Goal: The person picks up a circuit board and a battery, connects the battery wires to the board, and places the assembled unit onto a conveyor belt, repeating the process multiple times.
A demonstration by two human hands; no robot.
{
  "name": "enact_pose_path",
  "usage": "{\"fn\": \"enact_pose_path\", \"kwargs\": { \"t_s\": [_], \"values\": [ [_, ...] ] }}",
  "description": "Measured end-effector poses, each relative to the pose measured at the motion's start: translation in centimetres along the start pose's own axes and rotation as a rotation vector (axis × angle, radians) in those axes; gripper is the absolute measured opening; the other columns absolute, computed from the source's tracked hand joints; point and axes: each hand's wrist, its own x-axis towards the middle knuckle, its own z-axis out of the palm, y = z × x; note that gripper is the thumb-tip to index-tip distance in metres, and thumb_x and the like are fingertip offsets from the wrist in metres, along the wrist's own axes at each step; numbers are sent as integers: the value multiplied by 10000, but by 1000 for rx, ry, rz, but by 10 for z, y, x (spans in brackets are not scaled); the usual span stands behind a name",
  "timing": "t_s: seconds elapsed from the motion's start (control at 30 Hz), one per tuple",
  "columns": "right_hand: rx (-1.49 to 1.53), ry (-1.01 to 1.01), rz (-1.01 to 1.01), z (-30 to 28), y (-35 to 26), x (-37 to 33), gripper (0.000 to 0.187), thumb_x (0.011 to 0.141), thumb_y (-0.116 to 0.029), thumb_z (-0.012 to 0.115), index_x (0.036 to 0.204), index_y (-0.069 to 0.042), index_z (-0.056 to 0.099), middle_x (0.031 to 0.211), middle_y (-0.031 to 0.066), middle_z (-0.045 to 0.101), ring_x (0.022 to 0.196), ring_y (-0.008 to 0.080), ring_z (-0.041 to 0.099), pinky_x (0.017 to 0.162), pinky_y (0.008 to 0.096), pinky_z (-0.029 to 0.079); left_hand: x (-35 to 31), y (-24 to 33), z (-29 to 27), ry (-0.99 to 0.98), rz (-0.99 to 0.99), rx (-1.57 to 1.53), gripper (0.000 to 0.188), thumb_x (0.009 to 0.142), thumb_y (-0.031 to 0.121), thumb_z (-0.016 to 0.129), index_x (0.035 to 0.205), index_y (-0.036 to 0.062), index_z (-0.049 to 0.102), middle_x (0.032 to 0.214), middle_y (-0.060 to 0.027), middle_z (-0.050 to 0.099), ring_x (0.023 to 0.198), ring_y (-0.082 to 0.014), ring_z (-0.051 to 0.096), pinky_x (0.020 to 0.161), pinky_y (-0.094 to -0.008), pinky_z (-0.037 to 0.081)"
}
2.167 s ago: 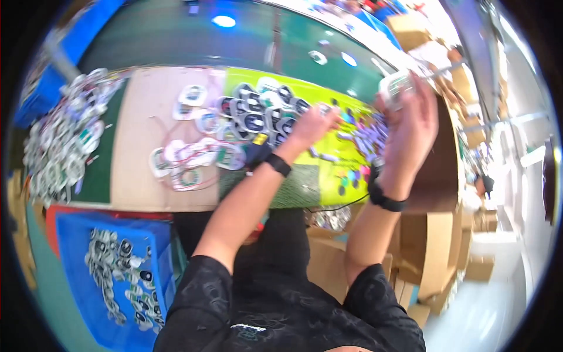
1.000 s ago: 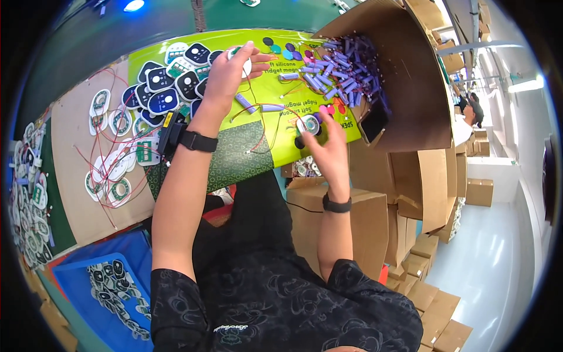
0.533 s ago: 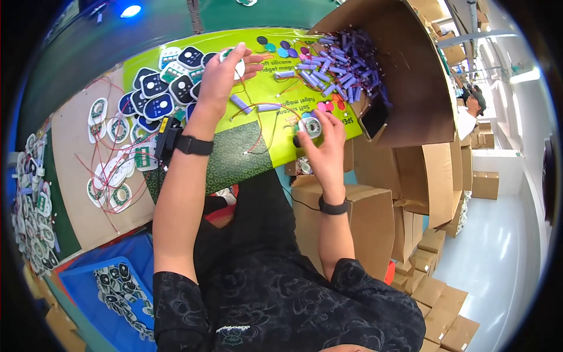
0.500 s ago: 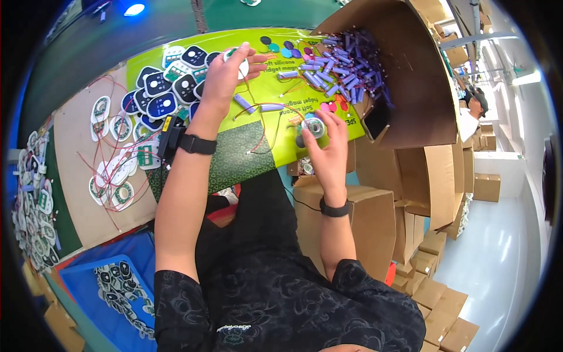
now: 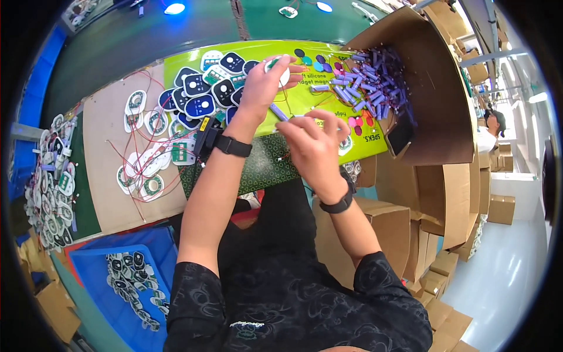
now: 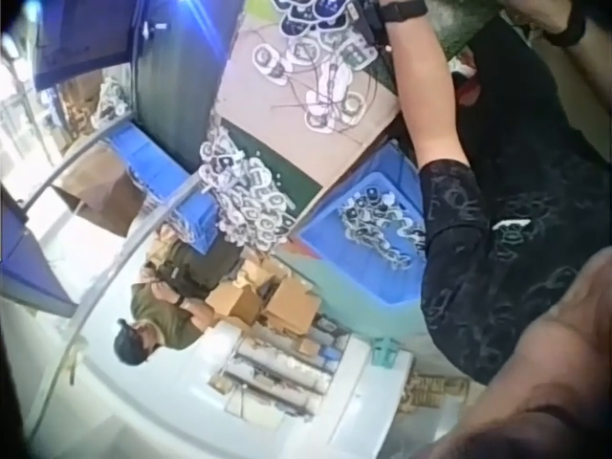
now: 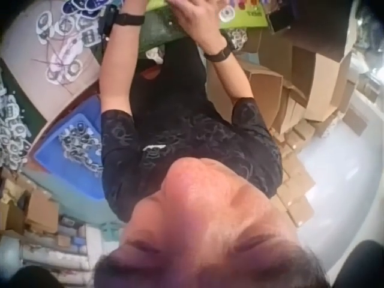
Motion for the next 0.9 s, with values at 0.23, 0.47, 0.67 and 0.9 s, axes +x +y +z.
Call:
{"fn": "enact_pose_path", "kwargs": {
  "t_s": [0.23, 0.47, 0.67, 0.9],
  "values": [
    [602, 162, 433, -1, 30, 19, 158, 913, -37, 713, 1069, -23, 739, 921, 69, 723, 783, 118, 670, 693, 244, 530, -3, 1, 4, -46, 20, -84, 337, 1005, 302, 614, 1119, -13, 641, 923, -85, 699, 810, -149, 690, 725, -294, 580],
    [728, 298, 600, 3, 41, 31, 123, 913, -70, 723, 1020, -12, 742, 894, 61, 708, 743, 87, 624, 653, 230, 501, -13, 3, 10, -266, -49, -79, 267, 975, 270, 674, 1039, 14, 641, 826, -47, 669, 719, -132, 650, 685, -261, 531],
    [773, 309, 603, 4, 37, 37, 117, 901, -54, 725, 1008, -7, 726, 854, 65, 700, 713, 112, 658, 656, 242, 520, -10, -2, 6, -281, 3, 0, 199, 968, 177, 681, 1058, 1, 658, 855, -45, 681, 733, -111, 641, 694, -253, 526],
    [419, 134, 456, -8, 47, 49, 120, 890, -87, 723, 972, -1, 706, 871, 106, 692, 722, 183, 687, 652, 290, 533, -7, -6, 6, -261, 46, 100, 226, 993, 194, 635, 1080, -14, 646, 879, -72, 689, 746, -136, 654, 691, -276, 540]
  ]
}}
